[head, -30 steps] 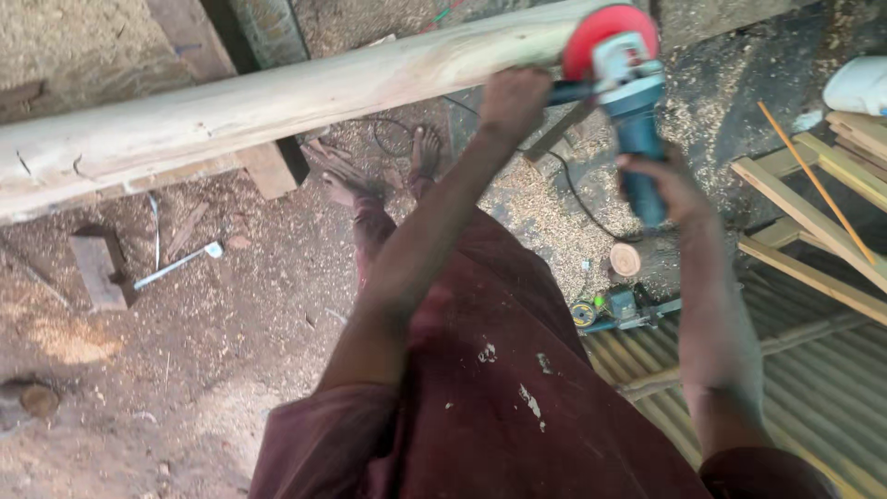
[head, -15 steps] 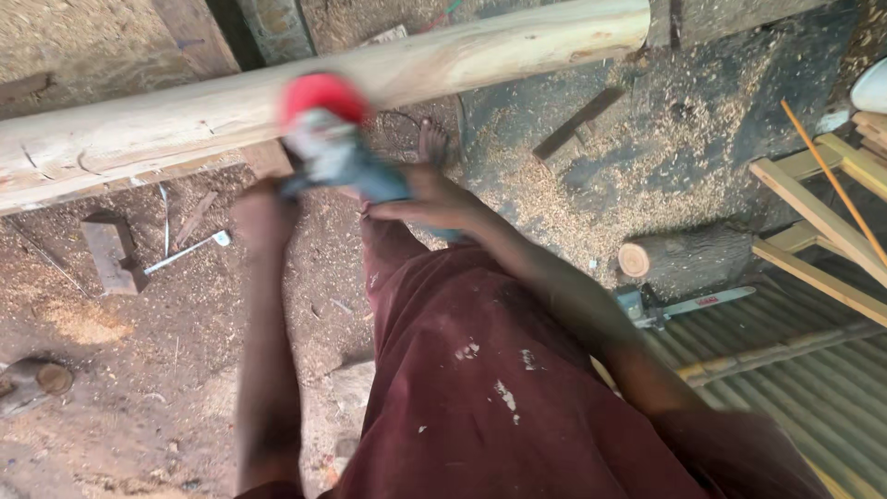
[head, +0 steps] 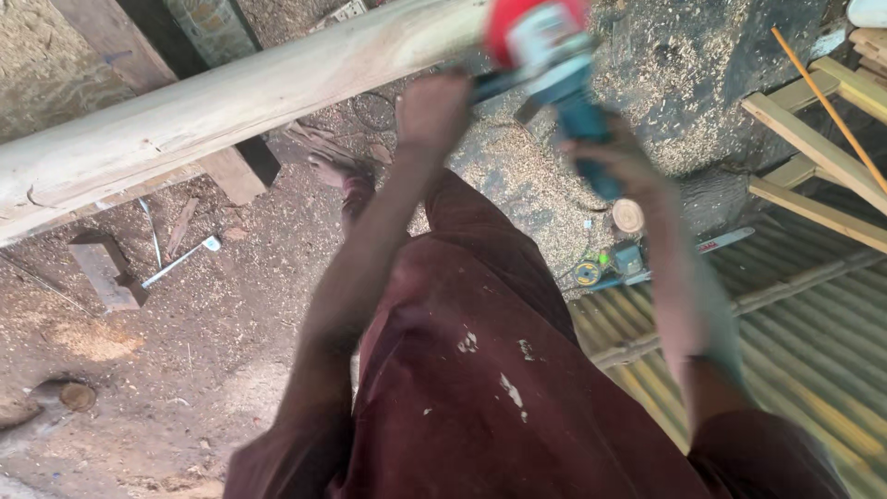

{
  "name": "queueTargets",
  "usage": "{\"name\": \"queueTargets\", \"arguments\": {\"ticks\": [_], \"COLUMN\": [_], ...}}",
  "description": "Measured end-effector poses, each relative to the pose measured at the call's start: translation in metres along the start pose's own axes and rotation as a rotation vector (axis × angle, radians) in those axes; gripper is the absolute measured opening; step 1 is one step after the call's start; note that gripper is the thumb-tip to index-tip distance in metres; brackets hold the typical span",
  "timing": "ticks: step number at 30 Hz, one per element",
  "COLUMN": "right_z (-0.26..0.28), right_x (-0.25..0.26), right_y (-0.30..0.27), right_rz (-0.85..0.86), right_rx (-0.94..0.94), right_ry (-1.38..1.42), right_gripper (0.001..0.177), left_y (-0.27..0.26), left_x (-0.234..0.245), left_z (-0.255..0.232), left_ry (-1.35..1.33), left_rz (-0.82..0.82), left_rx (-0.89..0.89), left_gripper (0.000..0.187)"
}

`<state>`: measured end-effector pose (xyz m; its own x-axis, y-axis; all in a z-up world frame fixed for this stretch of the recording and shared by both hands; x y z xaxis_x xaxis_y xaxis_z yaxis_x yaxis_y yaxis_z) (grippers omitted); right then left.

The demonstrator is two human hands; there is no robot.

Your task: The person uses an angle grinder with a red sanding disc to smooth the surface of a long wooden log. They move the tool back and forth along the length of the log, generating sawdust.

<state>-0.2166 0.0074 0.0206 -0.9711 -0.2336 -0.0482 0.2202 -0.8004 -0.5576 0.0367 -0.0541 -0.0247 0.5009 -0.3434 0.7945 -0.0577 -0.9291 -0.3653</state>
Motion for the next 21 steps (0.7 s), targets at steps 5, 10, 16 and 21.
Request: {"name": "queueTargets", "arguments": {"ticks": [5, 10, 16, 21], "right_z": [0.027, 0.027, 0.017, 0.025], "right_x": [0.085, 0.025, -0.24, -0.41], "right_y": [-0.017, -0.012, 0.029, 0.049], "right_rz": [-0.162, -0.045, 0.409, 0.715], "right_rx": [-0.07, -0.053, -0.007, -0.001], "right_ry": [-0.03, -0.068, -0.149, -0.725], "right_gripper": [0.057, 0.051, 0.05, 0.062], "left_y": [0.054, 0.029, -0.09, -0.19], "left_x": [-0.015, -0.009, 0.092, 0.175], "left_z": [-0.124, -0.053, 0.216, 0.392], "left_ry": [0.103, 0.01, 0.313, 0.228], "left_rz": [-0.082, -0.12, -0.096, -0.045], "left_rx": [-0.15, -0.105, 0.134, 0.604], "left_gripper": [0.022, 0.013, 0.013, 0.029]}}
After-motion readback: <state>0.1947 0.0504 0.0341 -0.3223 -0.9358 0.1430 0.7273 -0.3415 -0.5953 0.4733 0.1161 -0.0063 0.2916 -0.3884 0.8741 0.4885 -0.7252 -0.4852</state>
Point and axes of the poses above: each hand's wrist, its own y-axis towards the middle knuckle, its own x-axis out of the back of the hand, z = x × y, the point moved 9 cm from there along y, towards the middle knuckle, and after that the axes turned 15 degrees about x, right-handed, at the moved point
